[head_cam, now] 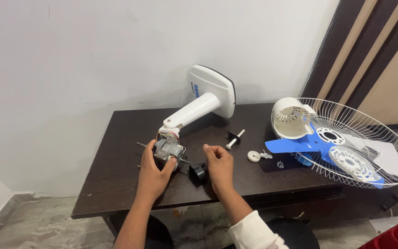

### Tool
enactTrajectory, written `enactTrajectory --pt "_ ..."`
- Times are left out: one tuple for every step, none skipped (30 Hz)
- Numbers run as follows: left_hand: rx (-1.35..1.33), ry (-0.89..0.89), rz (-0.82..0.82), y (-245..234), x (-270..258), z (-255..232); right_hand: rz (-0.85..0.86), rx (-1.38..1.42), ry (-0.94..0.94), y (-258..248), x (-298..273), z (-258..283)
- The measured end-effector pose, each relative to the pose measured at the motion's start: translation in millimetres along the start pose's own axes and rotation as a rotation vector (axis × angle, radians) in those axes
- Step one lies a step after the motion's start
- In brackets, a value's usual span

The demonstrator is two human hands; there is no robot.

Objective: The person sits on the floor and works on a disassembled electric fan motor, using a screwdriver to adjust internal components and wires. They handle the motor housing and a small black plastic part, then continue tightening screws on the motor.

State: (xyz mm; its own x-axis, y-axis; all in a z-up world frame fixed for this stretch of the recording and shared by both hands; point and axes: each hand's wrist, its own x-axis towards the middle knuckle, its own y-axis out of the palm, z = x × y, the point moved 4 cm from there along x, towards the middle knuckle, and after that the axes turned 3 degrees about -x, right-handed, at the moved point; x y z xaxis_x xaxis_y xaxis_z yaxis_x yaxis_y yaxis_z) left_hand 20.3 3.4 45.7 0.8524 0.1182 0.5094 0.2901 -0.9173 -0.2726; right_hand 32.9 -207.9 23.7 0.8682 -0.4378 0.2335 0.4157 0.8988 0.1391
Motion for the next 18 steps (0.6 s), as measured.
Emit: enactTrajectory --pt "-0.003 0.013 -0.004 0 0 1 -0.007 -0.048 -0.026 1 -1 0" --pt "-0.005 0.027 -0.008 0 0 2 -0.014 -0.096 -0.053 1 -1 1" --pt "0.005 0.031 -0.012 0 -1 4 -0.014 -0.154 -0.078 2 -3 0" --pt "0.016 0.035 -0.017 0 -1 5 -0.014 -0.213 -0.102 4 -4 0" --pt "0.025 0.042 -0.019 0 -2 5 -0.017 -0.273 -0.127 5 -5 0" --pt "0.036 0.033 -0.014 -1 -3 6 -0.012 -0.268 -0.137 7 -8 0" --pt "0.042 0.035 -0.013 -1 -1 6 -0.008 -0.261 -0.158 9 -7 3" --pt "0.048 0.036 -0.012 -1 1 5 -0.005 -0.255 -0.179 12 -6 6" --pt "0.04 0.029 -0.009 0 1 5 -0.014 -0.265 -0.171 11 -6 7" --pt "0.033 0.022 -0.006 1 2 5 -0.022 -0.274 -0.163 11 -6 9" --pt "0.034 0.007 -0.003 -1 -1 6 -0.025 -0.282 -0.146 11 -10 9" --pt "0.028 -0.017 0.014 -1 -3 7 -0.028 -0.24 -0.121 8 -14 9" --pt "0.021 -0.033 0.025 -1 -2 6 -0.028 -0.193 -0.106 8 -14 12" --pt "0.015 -0.05 0.035 0 0 6 -0.029 -0.146 -0.091 8 -14 15" --pt "0.019 -0.046 0.023 -1 0 6 -0.024 -0.174 -0.098 9 -15 18" --pt "0.023 -0.042 0.011 0 0 5 -0.02 -0.202 -0.105 10 -15 20" --pt "0.028 -0.036 0.004 0 0 5 -0.02 -0.228 -0.111 10 -16 21" --pt "0.031 -0.025 0.003 -1 0 5 -0.024 -0.221 -0.125 10 -18 22"
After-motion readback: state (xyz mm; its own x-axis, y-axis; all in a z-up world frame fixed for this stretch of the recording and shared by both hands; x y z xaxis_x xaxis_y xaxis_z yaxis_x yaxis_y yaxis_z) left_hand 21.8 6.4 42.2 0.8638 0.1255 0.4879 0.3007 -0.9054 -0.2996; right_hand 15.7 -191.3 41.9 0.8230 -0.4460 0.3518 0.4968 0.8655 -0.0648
